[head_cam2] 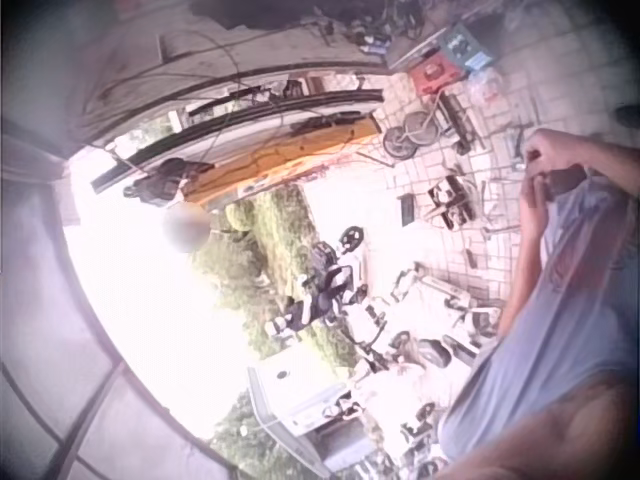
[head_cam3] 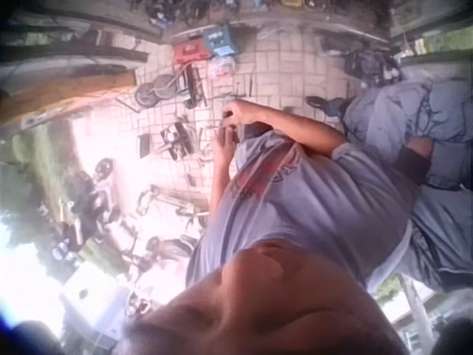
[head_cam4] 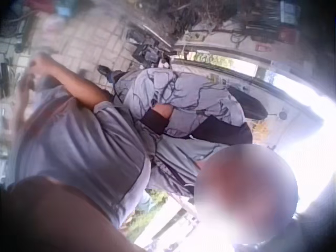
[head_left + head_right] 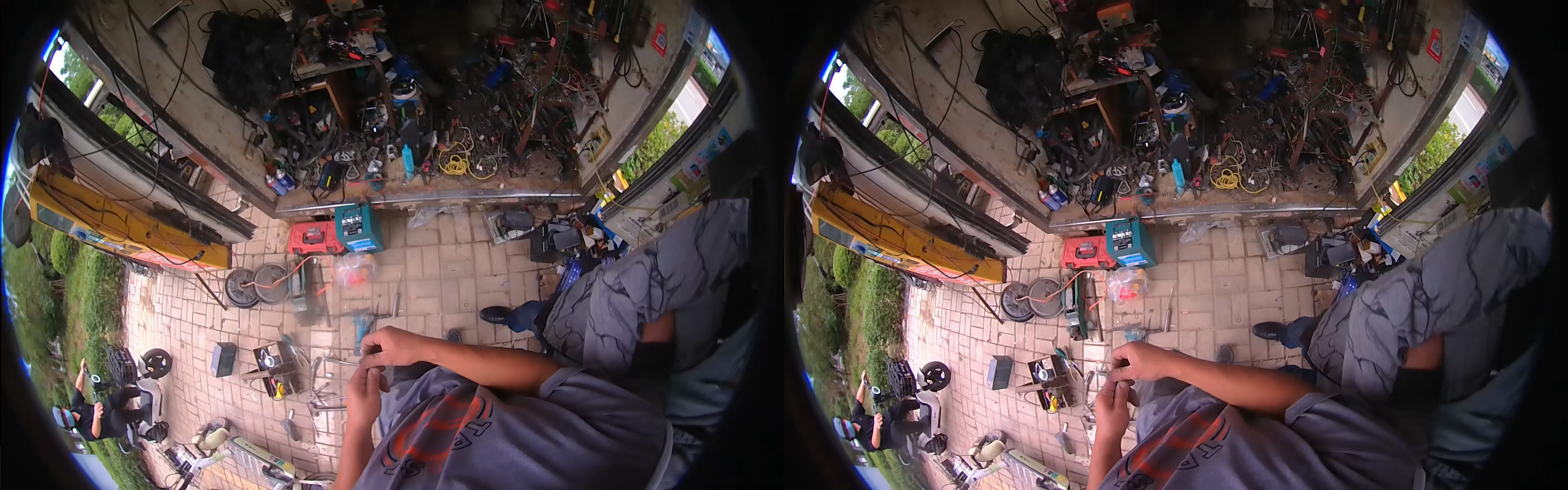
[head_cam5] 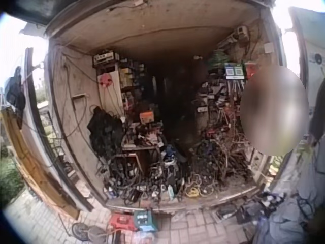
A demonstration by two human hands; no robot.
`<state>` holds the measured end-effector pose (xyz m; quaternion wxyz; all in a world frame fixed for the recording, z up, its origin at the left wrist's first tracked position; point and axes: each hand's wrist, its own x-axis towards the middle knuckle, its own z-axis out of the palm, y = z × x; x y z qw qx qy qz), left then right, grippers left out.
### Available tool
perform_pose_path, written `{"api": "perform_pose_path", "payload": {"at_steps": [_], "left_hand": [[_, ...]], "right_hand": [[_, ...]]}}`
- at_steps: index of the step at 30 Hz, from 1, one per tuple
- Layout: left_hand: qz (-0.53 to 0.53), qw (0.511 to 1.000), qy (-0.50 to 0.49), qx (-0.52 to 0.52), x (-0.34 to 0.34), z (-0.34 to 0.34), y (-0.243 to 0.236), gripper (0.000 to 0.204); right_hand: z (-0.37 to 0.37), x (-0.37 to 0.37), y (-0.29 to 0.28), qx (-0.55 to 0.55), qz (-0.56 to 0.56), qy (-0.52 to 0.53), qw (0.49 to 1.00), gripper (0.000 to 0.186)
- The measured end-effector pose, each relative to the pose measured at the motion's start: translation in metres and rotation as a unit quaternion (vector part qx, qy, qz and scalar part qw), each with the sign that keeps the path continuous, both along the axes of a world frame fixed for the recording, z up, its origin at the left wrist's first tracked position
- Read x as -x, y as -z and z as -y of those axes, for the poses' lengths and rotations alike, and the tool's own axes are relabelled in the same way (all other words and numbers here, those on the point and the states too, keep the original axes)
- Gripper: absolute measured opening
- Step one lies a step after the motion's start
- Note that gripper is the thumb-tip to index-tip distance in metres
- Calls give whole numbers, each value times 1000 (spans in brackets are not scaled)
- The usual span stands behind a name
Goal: The person works at a cluttered workbench in a workshop, handling a small electronic component and using pliers to strip or adjust wires. They repeatedly pick up and set down tools and parts while manipulating the component with both hands.
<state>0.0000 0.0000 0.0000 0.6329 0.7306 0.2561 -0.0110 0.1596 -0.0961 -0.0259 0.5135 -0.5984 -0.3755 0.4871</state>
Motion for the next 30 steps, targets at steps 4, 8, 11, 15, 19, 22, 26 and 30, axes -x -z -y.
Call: {"api": "perform_pose_path", "payload": {"at_steps": [4,8,11,15,19,22,26,30], "left_hand": [[-37,998,24,41,-49,-16,4,24],[-56,973,42,221,-116,-28,24,25],[-68,956,109,263,-180,-45,40,26],[-41,957,216,192,-271,-68,44,28],[-43,940,300,158,-345,-93,33,30],[-54,927,356,108,-399,-112,24,30],[-68,919,362,143,-460,-116,27,31],[-36,947,288,139,-509,-106,34,30]], "right_hand": [[-2,-41,11,-50,-46,15,998,25],[10,-109,29,-30,-121,16,992,23],[17,-162,39,2,-142,65,988,18],[12,-227,27,35,-19,151,988,20],[4,-281,7,45,36,169,984,22],[-6,-317,3,39,0,215,976,19],[-11,-369,15,27,-5,236,971,18],[-8,-430,27,9,-57,238,970,21]]}}
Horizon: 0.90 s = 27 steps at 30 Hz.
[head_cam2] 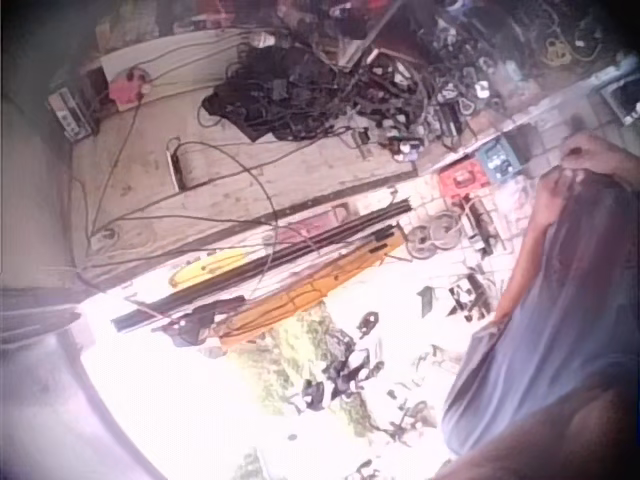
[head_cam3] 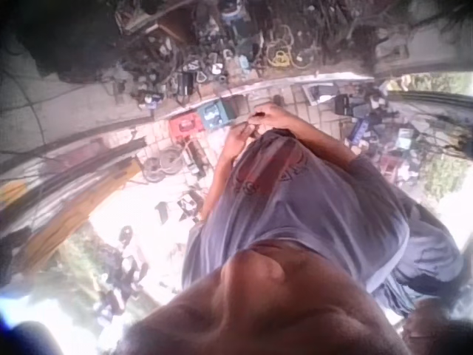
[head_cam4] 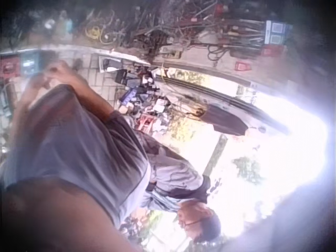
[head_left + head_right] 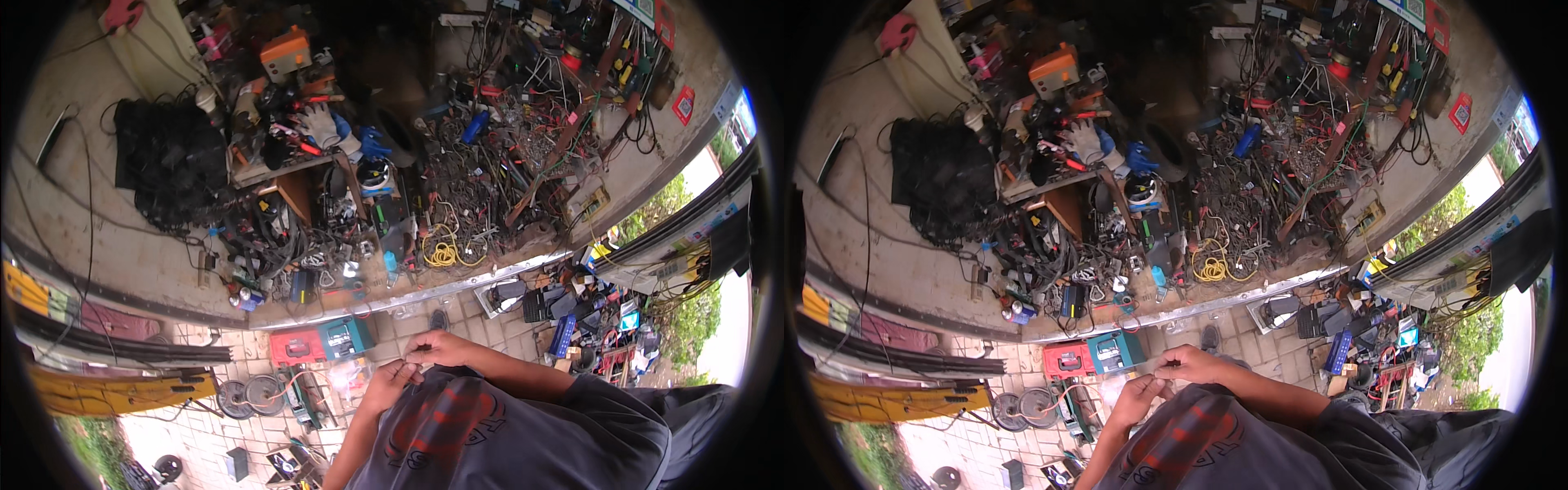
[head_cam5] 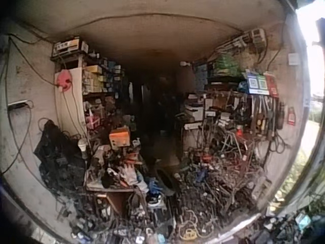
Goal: The person works at a cluttered workbench in a workshop, handling a small electronic component and using pliers to strip or adjust wires. They repeatedly pick up and set down tools and parts while manipulating the component with both hands.
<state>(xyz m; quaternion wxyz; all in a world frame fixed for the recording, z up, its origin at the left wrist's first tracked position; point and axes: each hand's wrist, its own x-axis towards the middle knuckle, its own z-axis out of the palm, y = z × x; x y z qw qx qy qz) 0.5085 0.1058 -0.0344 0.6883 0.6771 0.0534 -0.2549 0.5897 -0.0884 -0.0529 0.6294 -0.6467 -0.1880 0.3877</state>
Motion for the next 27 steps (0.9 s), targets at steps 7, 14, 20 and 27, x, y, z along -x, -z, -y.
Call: {"api": "perform_pose_path", "payload": {"at_steps": [7,14,20,27], "left_hand": [[47,957,-258,-125,-33,-52,-86,25],[42,968,-244,-31,-111,-65,-97,27],[58,976,-211,16,-213,-115,-25,35],[31,941,-331,69,-230,-172,1,35]], "right_hand": [[-4,-111,25,-16,-56,14,998,26],[-54,-193,50,30,12,-49,998,29],[-107,-270,23,168,116,81,975,33],[-166,-462,-24,165,223,320,906,33]]}}
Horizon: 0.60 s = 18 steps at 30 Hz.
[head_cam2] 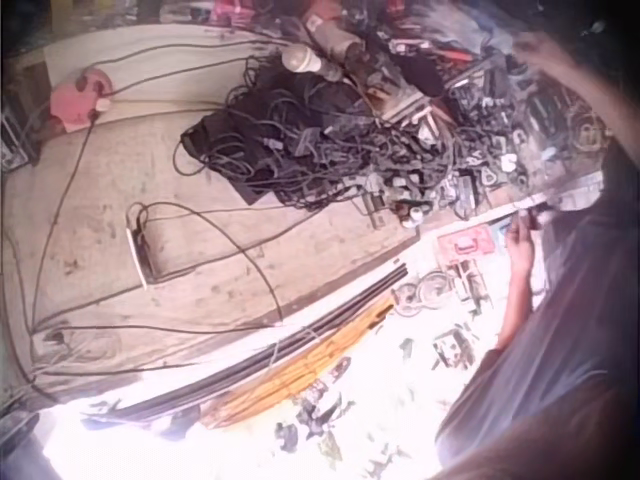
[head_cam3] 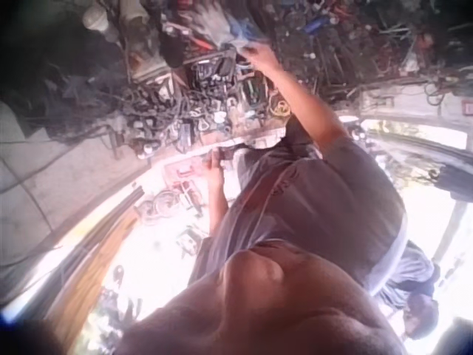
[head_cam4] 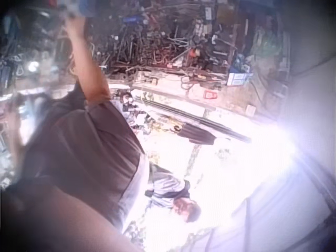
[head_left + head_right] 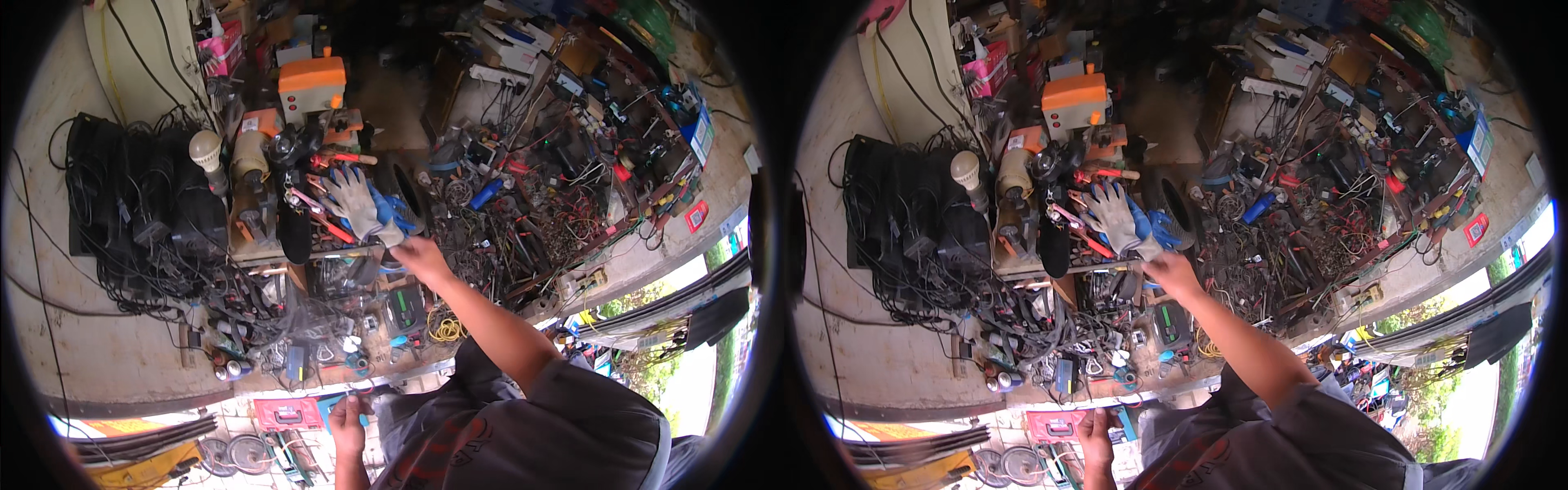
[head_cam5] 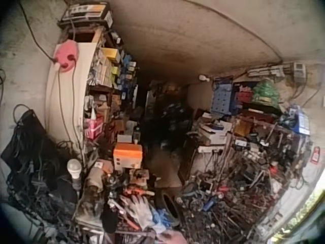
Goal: The person works at a cluttered workbench in a workshop, handling a small electronic component and using pliers to strip or adjust wires. They repeatedly pick up and set down tools and parts while manipulating the component with both hands.
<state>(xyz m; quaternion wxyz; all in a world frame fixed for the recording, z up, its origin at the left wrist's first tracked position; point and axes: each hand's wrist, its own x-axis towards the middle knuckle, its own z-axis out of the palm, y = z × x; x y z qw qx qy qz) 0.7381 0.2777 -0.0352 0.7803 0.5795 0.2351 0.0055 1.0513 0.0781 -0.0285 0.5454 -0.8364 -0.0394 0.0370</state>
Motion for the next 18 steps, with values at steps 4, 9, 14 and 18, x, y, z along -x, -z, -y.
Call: {"api": "perform_pose_path", "payload": {"at_steps": [4,9,14,18], "left_hand": [[-25,994,-83,72,5,-11,12,35],[-40,991,-99,78,4,-12,28,36],[-41,987,-134,83,0,-19,22,38],[-53,986,-157,36,-15,-27,10,39]], "right_hand": [[-38,-92,22,131,55,68,987,35],[-77,-160,59,201,13,219,955,32],[-65,-184,61,-106,5,113,988,26],[-29,-193,65,203,-22,124,971,51]]}}
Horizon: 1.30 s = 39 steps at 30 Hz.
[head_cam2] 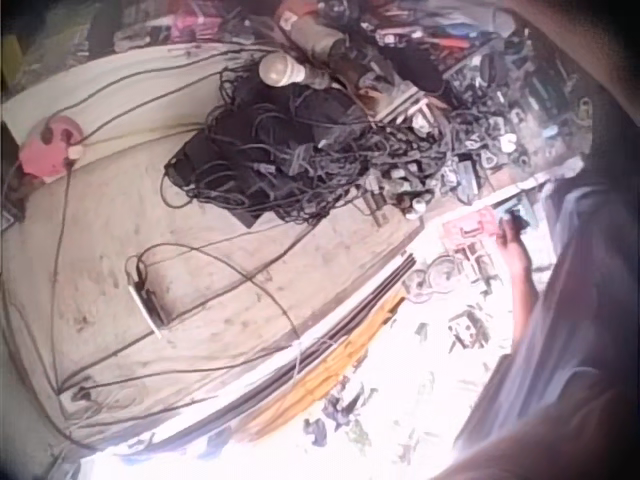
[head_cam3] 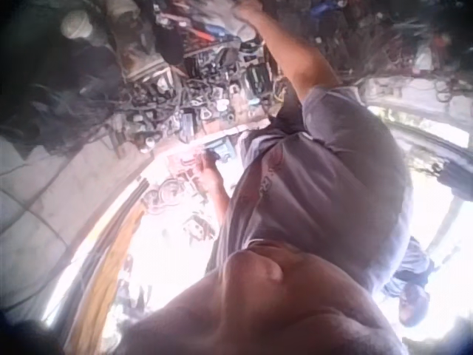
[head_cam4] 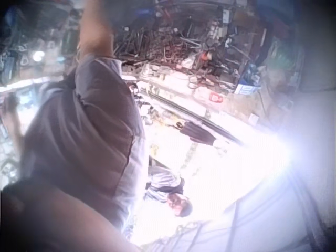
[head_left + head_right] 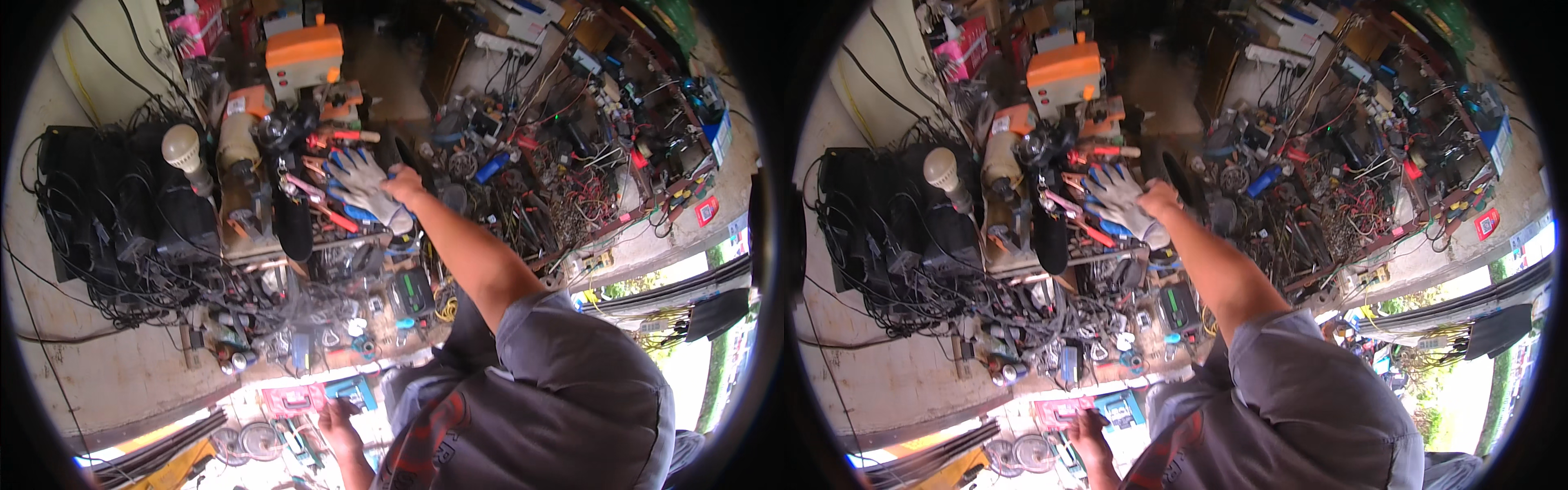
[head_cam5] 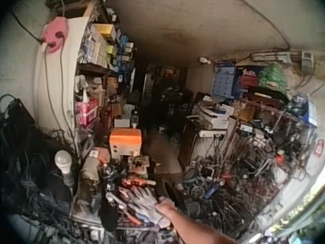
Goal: The person works at a cluttered workbench in a workshop, handling a small electronic component and using pliers to strip or adjust wires. They repeatedly pick up and set down tools and parts while manipulating the component with both hands.
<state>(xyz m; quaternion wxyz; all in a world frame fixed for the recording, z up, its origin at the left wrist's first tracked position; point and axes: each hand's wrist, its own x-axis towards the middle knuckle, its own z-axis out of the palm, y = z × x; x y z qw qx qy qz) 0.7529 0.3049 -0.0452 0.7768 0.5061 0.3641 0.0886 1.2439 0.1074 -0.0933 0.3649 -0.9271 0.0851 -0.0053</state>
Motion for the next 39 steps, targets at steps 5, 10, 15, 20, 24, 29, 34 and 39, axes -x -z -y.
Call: {"api": "perform_pose_path", "payload": {"at_steps": [5,10,15,20,24,29,34,39], "left_hand": [[11,998,-47,-30,-35,8,-13,39],[16,996,18,-83,-80,17,-19,44],[-18,996,60,-58,-124,34,-18,40],[-23,991,126,-33,-158,48,-8,36],[-37,985,165,-41,-168,54,-2,34],[-63,988,134,-40,-158,54,6,39],[-82,992,87,-27,-146,45,10,37],[-121,988,76,-51,-147,52,5,36]], "right_hand": [[0,-12,2,-13,-56,-93,994,56],[-2,3,-45,-247,-31,-90,964,38],[87,39,-84,-474,57,-66,876,25],[165,100,-27,-504,-12,62,861,15],[164,130,35,-415,-91,136,895,29],[134,110,58,-464,-96,149,868,30],[117,62,90,-651,-96,166,734,23],[102,39,176,-425,-251,213,843,28]]}}
